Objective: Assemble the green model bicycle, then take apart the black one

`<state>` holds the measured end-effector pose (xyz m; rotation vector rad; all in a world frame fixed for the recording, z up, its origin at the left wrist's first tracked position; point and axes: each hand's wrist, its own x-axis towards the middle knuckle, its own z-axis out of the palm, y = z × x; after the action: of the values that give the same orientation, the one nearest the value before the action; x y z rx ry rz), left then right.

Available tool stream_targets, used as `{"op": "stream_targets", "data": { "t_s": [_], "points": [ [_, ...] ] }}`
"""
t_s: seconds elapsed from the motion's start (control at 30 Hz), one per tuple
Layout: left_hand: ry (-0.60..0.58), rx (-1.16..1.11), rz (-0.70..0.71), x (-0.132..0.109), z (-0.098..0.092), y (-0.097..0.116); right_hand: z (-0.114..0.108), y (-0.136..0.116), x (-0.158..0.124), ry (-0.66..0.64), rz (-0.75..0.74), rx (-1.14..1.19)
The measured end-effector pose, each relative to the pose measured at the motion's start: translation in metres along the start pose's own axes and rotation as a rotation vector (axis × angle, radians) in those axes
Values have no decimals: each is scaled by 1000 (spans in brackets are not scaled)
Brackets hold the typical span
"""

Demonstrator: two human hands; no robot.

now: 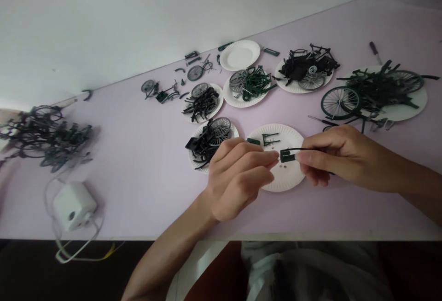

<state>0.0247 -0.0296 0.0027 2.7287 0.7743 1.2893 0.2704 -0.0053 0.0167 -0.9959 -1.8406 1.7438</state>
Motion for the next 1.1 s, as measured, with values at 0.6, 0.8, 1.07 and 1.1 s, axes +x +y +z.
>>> {"op": "stream_targets", "data": {
  "t_s": [0.6,0.8,1.07,1.1],
  "points": [
    [113,103,-143,2,9,1,12,6,-4,240,-136,-273],
    [77,-376,-553,1,13,-3,11,11,0,361,-330,-477],
    [54,-872,-910,9,11,2,9,18,1,346,-451,-678],
    [49,-893,-927,10,11,1,9,18,1,336,-449,-689]
  ]
}}
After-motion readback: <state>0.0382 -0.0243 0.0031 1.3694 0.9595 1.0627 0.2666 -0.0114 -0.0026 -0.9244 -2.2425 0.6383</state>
